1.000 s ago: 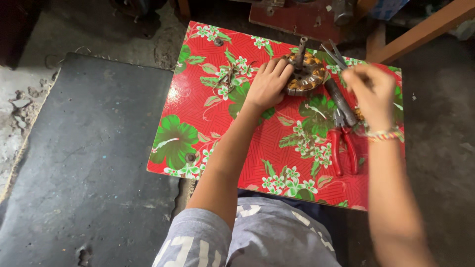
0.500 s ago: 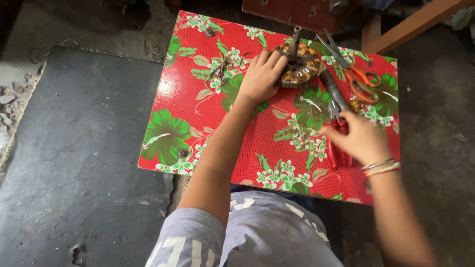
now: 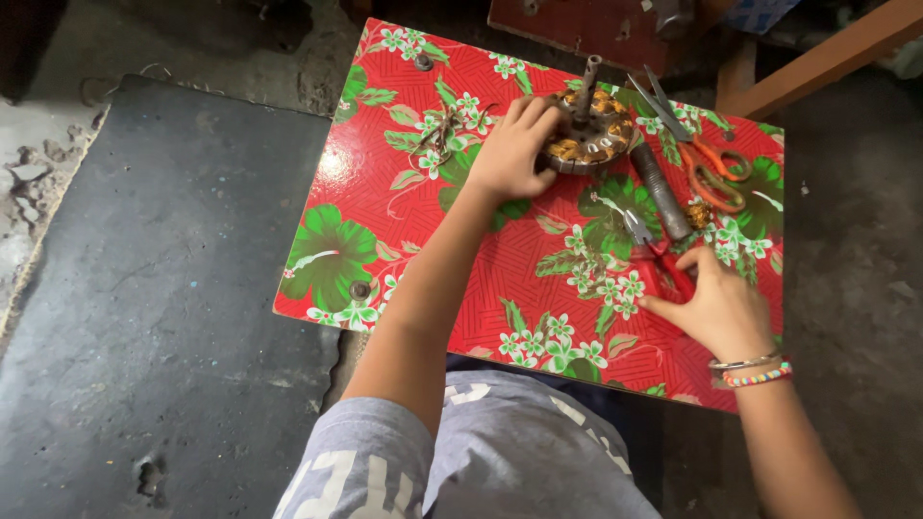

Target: The person strips copper wire from an appliance motor component using scissors and pliers.

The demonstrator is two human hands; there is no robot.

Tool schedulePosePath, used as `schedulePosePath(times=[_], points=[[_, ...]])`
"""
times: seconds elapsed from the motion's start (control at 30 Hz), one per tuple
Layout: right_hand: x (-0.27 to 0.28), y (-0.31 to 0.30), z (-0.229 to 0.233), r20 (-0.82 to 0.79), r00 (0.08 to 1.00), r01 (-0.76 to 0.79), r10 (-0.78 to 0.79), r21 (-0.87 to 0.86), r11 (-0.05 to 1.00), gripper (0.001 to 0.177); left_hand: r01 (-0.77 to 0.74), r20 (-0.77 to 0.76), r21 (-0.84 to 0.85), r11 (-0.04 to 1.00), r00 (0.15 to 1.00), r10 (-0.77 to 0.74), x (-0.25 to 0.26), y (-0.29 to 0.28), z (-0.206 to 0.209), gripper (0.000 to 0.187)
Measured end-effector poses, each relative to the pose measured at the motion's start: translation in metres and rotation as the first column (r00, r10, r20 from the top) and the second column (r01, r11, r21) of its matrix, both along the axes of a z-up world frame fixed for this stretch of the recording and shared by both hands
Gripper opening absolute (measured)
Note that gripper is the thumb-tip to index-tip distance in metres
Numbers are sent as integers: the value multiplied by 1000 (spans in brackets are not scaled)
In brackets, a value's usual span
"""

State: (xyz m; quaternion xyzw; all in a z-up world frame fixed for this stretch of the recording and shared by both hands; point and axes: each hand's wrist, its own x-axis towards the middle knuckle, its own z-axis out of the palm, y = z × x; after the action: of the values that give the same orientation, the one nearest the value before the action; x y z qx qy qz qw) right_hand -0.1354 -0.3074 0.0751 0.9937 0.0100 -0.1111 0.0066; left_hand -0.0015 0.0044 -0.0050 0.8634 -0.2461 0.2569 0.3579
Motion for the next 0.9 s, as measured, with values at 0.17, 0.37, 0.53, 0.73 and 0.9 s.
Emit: schedulePosePath(times=[0.17,0.37,0.53,0.73,0.9], points=[[0,-18,-32,249,965,-126,76,191,974,47,45,-100,-84,995,994,-53,1,3,3,69],[5,-9,-75,472,867,-238,158,114,965,33,97,-186,-338,936,968,-167,13,8,-10,41],[10,-6,-89,592,786,-299,179,110,948,42,-186,-425,-544,818,902,-77,10,-3,-5,36],[8,-7,-87,608,787,-286,108,204,936,41,-362,-358,-698,617,924,137,22,-57,28,46],[9,-5,-83,616,784,-275,77,234,933,38,-434,-501,-427,793,844,192,44,-90,37,50]])
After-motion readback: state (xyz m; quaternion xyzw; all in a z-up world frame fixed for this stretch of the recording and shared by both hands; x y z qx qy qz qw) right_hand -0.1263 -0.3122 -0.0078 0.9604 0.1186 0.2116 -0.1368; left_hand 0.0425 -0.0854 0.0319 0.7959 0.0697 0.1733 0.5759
